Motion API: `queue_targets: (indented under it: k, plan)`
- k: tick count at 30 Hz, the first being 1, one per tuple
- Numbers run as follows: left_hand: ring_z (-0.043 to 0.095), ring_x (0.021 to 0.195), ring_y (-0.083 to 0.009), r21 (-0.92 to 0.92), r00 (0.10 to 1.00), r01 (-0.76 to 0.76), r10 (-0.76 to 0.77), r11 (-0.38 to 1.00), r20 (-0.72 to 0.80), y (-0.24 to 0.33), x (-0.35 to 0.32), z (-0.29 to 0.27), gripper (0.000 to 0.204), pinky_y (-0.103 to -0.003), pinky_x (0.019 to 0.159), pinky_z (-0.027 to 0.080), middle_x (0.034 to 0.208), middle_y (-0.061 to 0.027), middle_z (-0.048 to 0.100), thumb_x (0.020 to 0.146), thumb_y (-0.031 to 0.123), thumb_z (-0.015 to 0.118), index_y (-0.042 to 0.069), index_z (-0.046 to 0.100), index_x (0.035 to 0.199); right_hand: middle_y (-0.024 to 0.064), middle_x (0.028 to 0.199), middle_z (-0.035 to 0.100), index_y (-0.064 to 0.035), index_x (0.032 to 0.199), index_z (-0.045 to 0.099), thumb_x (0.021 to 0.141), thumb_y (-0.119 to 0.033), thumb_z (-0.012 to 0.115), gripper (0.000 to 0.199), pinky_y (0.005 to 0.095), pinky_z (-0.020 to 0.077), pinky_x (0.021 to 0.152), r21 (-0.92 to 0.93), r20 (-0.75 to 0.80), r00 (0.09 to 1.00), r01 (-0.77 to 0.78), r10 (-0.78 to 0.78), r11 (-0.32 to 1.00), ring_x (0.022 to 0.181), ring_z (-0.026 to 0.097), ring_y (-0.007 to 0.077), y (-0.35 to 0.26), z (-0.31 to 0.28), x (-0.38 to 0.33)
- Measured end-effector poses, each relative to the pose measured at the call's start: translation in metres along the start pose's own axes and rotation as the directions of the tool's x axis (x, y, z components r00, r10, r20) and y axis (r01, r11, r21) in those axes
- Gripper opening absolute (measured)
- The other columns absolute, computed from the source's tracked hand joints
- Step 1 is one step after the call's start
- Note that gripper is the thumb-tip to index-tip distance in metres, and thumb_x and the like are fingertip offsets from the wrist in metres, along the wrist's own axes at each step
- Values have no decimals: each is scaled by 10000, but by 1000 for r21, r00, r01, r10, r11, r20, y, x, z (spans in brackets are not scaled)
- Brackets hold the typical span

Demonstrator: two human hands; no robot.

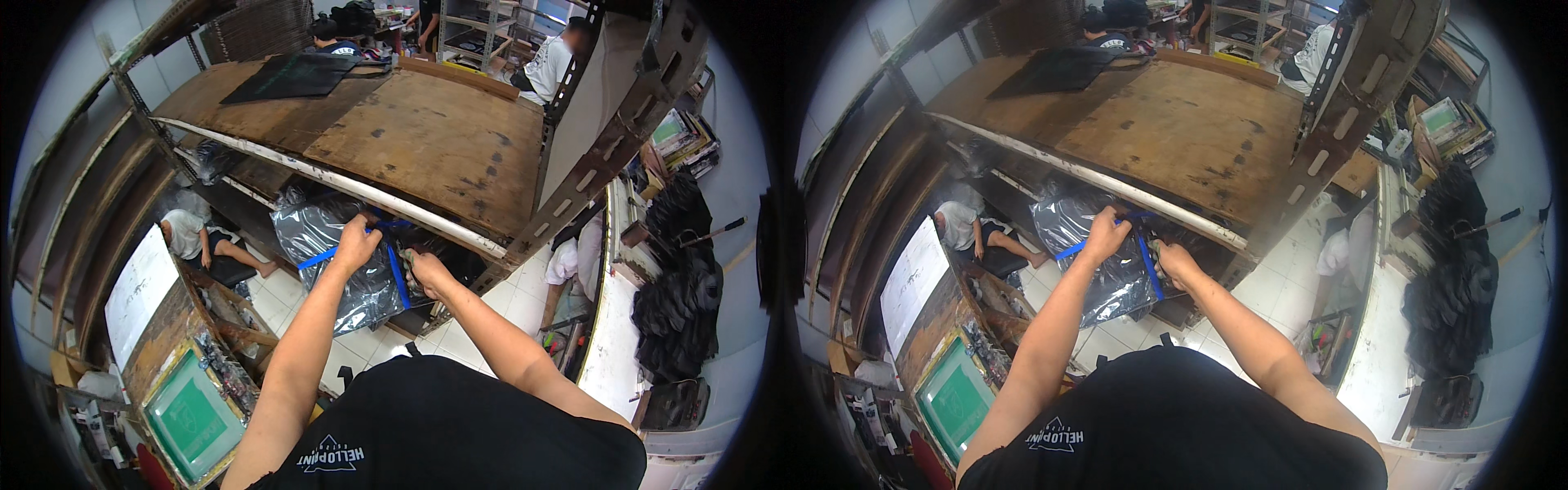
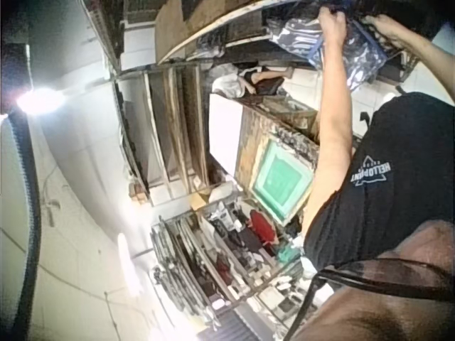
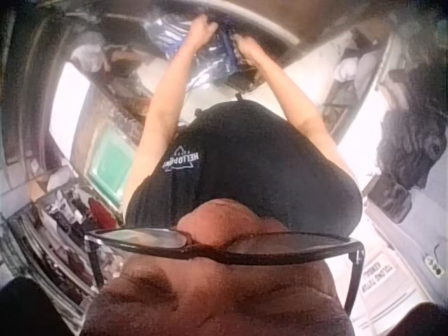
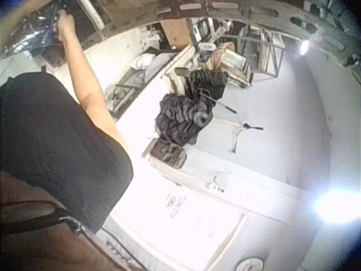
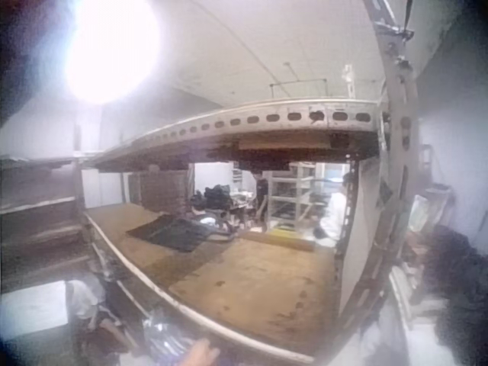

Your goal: The person cuts blue plastic straps from a large plastic-wrapped stack of items using a pair of scissors, then opens the plastic bag and removes several black tote bags one by one, unfolding them on a wooden shelf.

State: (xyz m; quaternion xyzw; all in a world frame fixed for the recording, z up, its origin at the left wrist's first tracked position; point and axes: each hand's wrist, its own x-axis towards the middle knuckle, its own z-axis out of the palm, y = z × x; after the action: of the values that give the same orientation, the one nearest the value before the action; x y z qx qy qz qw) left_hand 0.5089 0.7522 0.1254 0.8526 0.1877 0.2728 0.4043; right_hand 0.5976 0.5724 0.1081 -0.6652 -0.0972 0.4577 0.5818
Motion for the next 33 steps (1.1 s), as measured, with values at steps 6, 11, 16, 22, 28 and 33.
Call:
queue_targets:
  k: [6,11,16,22,28,33]
  plan:
    - [662,753,-268,-49,994,-99,96,994,-50,-8,0,-1,289,-381,733,530,923,-174,722,821,139,692,-8,688,1070,81,636,582,-6,779,645,1039,-400,516,489,361,420,487,4,-21,1000,22,-22,1000,506,521,201,-6,5,-1]
    - [667,860,-229,-69,998,-55,57,996,34,-16,3,0,258,-353,798,528,947,-144,720,887,151,667,-31,666,1069,76,643,577,-13,803,652,1038,-414,520,483,357,417,489,44,-22,1000,10,-9,999,521,520,196,-1,0,6]
    - [587,709,-167,-317,997,16,-38,948,-62,-35,0,17,191,-327,665,490,839,-115,668,948,119,599,-35,599,1061,65,662,564,-14,860,665,1040,-410,530,455,352,420,498,38,-6,1000,15,-14,999,544,513,187,1,4,7]
    - [533,668,-100,-507,975,202,-222,838,22,-33,-1,15,152,-280,604,444,786,-39,597,956,82,546,-14,550,1074,51,686,556,-13,935,666,1048,-386,530,413,330,435,517,53,10,1000,7,-8,999,550,501,165,4,4,5]
    - [542,682,-109,-548,975,160,-217,821,-39,-35,-3,15,242,-272,631,450,792,-39,594,934,53,532,-30,538,1161,30,730,535,-22,984,669,1069,-369,502,394,315,436,517,87,23,1000,-13,11,996,596,503,147,0,10,1]
    - [575,763,-114,-483,981,170,-192,859,4,-26,-7,13,349,-258,705,474,834,-49,618,925,64,595,-56,529,1246,0,738,487,-41,1072,667,1075,-381,492,382,295,419,511,132,60,998,-32,24,991,603,479,129,-5,13,5]
